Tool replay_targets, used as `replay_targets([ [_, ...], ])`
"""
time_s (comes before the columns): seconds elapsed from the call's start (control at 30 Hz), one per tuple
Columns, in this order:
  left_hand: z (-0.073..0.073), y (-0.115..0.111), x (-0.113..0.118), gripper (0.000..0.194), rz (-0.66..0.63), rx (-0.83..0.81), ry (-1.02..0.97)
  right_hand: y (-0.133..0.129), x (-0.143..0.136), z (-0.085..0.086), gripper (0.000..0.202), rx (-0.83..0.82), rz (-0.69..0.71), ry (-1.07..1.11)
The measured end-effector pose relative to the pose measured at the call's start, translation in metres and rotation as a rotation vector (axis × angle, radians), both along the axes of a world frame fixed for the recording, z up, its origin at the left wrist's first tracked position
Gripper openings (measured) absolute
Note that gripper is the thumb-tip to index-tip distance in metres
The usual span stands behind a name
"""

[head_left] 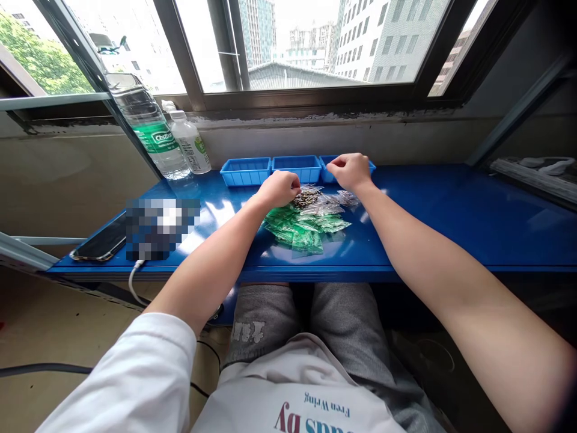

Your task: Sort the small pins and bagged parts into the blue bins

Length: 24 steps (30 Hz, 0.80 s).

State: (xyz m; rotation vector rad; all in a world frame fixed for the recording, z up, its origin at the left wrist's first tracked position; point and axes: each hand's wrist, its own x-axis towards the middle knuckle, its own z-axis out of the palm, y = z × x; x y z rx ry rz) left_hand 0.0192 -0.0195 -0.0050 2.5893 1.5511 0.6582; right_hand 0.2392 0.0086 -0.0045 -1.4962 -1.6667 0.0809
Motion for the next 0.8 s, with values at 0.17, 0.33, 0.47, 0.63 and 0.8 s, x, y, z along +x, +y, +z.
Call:
replay_targets([
  [0.17, 0.002, -0.002, 0.001, 0.014, 0.011, 0.079, -0.136, -0.014, -0.016, 0.002, 0.025, -0.017, 0.352, -0.082],
  [0.33, 0.003, -0.002, 0.002, 0.014, 0.022, 0.149, -0.237, -0.016, -0.023, 0.002, 0.035, -0.2, 0.488, 0.006],
  [0.47, 0.002, 0.0, 0.001, 0.013, -0.021, 0.198, -0.305, -0.016, -0.026, 0.002, 0.036, -0.295, 0.575, 0.186],
  [0.63, 0.0, 0.002, 0.001, 0.013, -0.088, 0.238, -0.337, -0.021, -0.03, 0.006, 0.043, -0.327, 0.638, 0.292],
  [0.8, -0.002, 0.003, 0.0, 0.015, -0.1, 0.241, -0.325, -0.027, -0.031, 0.011, 0.043, -0.318, 0.663, 0.321],
])
